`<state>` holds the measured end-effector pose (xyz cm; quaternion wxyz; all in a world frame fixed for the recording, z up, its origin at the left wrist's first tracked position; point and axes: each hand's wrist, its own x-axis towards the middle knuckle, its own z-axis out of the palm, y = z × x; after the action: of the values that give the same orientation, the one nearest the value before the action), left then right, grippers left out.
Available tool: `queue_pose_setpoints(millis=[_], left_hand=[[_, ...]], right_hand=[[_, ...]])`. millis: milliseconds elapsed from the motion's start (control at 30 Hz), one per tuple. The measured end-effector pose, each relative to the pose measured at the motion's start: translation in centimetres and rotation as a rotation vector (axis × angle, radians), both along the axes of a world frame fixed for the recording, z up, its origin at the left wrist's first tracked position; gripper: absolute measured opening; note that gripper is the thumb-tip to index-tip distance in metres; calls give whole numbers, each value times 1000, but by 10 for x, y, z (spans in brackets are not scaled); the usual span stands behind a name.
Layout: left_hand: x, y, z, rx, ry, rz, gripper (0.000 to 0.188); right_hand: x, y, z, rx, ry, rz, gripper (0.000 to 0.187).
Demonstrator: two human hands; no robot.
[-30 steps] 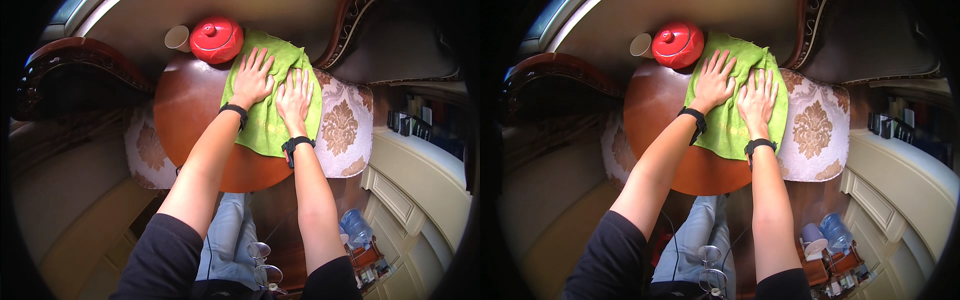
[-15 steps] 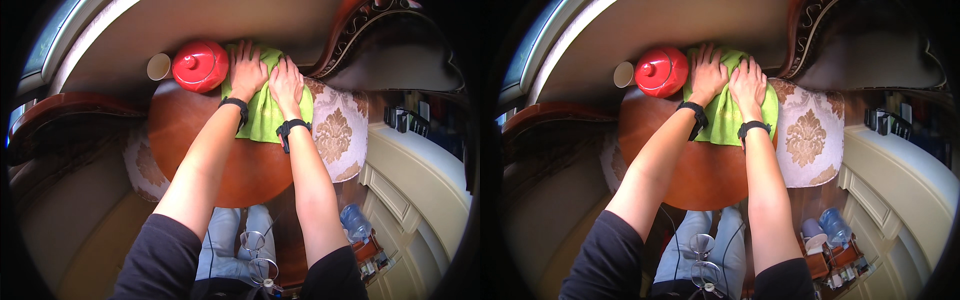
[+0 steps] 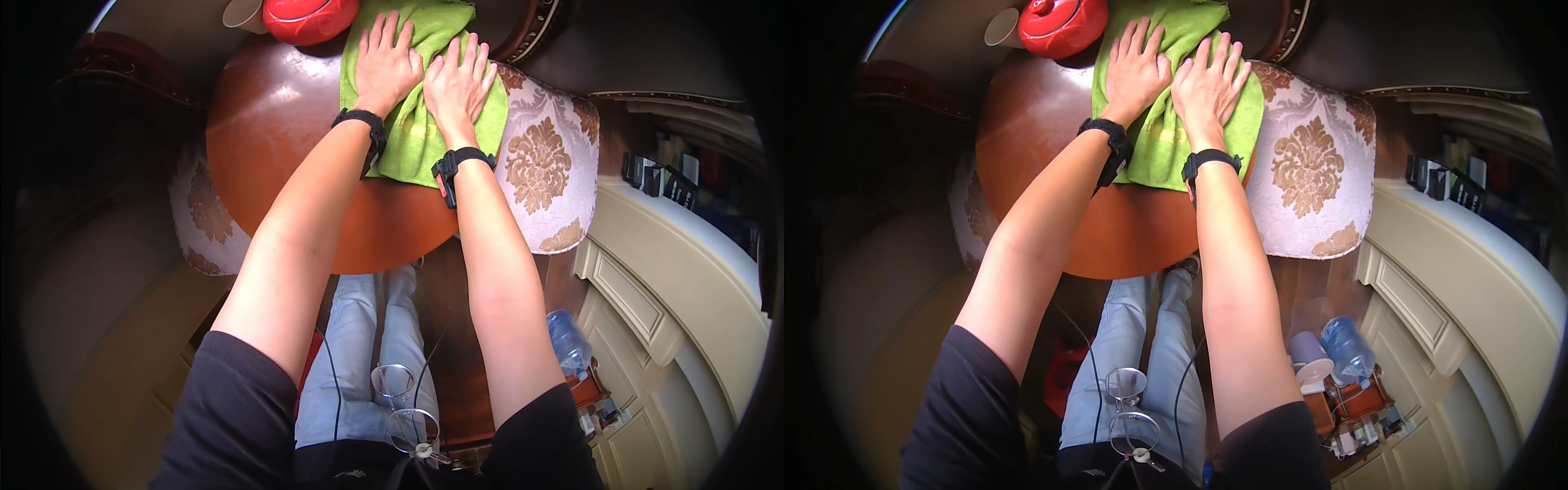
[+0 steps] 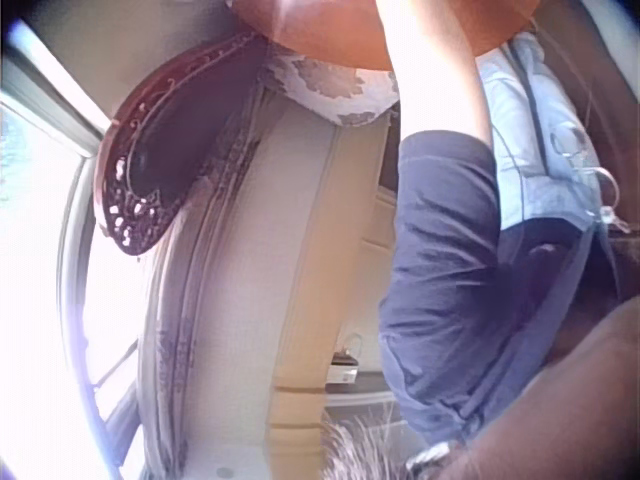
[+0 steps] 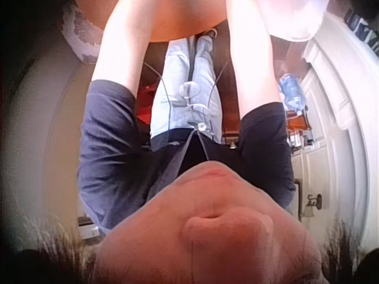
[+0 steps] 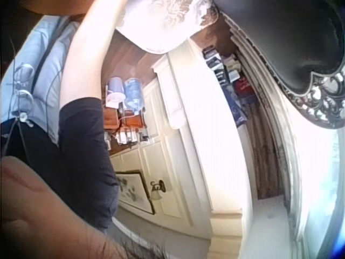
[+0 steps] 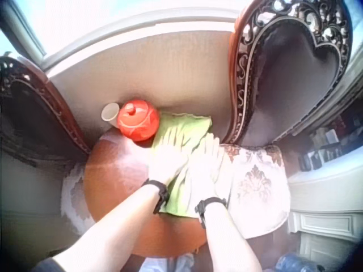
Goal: The person folds a green cloth and wipes a round table, a window frame, a wall, and a cabinet door.
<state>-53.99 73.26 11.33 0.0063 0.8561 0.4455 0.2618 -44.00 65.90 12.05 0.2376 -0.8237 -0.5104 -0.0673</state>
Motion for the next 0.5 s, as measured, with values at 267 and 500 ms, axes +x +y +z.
queue_pose_setpoints(millis=[267, 500], left_hand=[[-99, -175, 28, -195, 55, 34, 50], [-143, -236, 33, -234, 97, 163, 53]], right_hand=[[-44, -155, 16, -141, 49, 240, 53], [-67, -224, 21, -193, 47, 307, 60]])
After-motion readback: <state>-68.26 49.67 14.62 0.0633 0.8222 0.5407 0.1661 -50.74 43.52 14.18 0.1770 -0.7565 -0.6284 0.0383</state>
